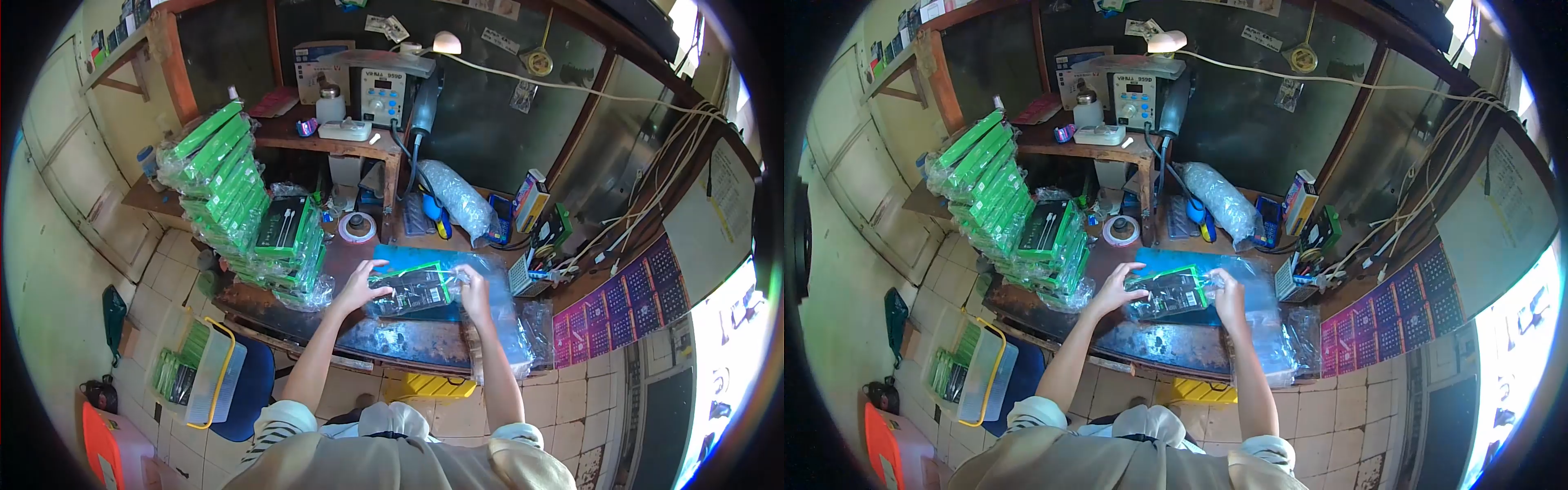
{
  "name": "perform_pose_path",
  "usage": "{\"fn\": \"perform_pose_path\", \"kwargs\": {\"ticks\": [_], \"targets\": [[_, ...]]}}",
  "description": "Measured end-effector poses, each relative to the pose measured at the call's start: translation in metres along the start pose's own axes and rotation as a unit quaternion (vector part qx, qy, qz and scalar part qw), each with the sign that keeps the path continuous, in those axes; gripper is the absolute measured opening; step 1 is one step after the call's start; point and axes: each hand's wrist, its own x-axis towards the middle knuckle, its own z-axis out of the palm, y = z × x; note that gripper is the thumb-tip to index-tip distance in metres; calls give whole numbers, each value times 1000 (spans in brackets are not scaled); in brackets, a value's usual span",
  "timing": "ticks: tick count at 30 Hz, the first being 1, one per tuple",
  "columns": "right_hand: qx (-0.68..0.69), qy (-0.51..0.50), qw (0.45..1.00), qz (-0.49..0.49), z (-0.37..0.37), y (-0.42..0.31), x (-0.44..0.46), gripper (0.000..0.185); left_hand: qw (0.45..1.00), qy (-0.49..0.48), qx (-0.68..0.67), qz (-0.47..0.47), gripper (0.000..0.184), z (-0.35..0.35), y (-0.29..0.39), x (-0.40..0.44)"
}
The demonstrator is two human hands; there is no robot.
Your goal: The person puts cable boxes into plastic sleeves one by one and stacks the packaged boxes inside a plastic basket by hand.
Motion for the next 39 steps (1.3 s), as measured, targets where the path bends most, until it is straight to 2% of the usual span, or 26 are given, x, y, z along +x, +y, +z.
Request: {"fn": "perform_pose_path", "kwargs": {"ticks": [2,4,5,6,8,9,10,12,13,16,18,20,21,22,23,24,26,27,28,29,30,32,34,37,39], "targets": [[-16,13,1000,1,-3,1,3,40,1000,-16,-1,-1,64,4,-4,2],[25,60,996,-53,-8,-5,10,45,1000,-4,3,14,65,10,-4,3],[98,44,994,22,-14,-9,10,46,999,-7,35,28,68,12,-5,3],[97,46,994,24,-19,-18,11,46,999,-10,34,28,68,15,-4,4],[220,72,972,39,-27,-28,14,30,999,-5,37,37,72,20,-1,6],[154,84,984,-19,-34,-29,18,25,998,-21,39,34,73,21,0,6],[118,116,985,-46,-38,-32,21,24,998,-23,38,36,73,23,-1,6],[175,147,972,-51,-52,-57,19,24,999,-29,7,22,72,27,-2,8],[236,159,958,-23,-58,-65,18,25,999,-31,6,26,72,29,1,9],[265,206,941,-41,-74,-76,13,29,999,-18,-27,11,72,31,12,13],[290,218,931,-32,-75,-82,6,28,992,53,80,80,73,35,26,20],[314,230,921,-20,-72,-76,-2,27,990,24,-118,71,76,34,51,32],[324,221,920,-11,-67,-60,-4,27,961,-7,-271,50,77,37,65,35],[334,213,918,-2,-64,-58,-9,26,908,-38,-417,27,79,36,83,34],[351,199,915,13,-56,-59,-16,26,876,-93,-471,-41,81,35,94,32],[312,196,929,37,-48,-55,-20,28,867,-94,-488,-39,73,41,100,31],[249,181,950,47,-30,-49,-28,26,922,-84,-376,34,66,59,94,39],[207,182,961,35,-18,-45,-31,27,901,-74,-426,28,60,65,100,36],[165,181,969,24,-10,-43,-33,27,886,-88,-455,-32,61,66,104,31],[-10,140,990,-14,-11,-42,-40,32,877,-94,-466,-63,60,66,108,26],[-12,143,990,-13,-5,-43,-43,32,868,-99,-477,-95,59,62,116,21],[-93,99,987,-88,12,-40,-48,39,873,-109,-471,-69,57,69,101,19],[-95,63,991,-70,23,-37,-54,43,876,-119,-465,-45,55,73,89,20],[-153,10,981,-120,31,-28,-61,45,883,-102,-452,-71,46,70,75,17],[-120,-1,990,-76,29,-37,-66,45,858,-99,-498,-75,47,70,61,15]]}}
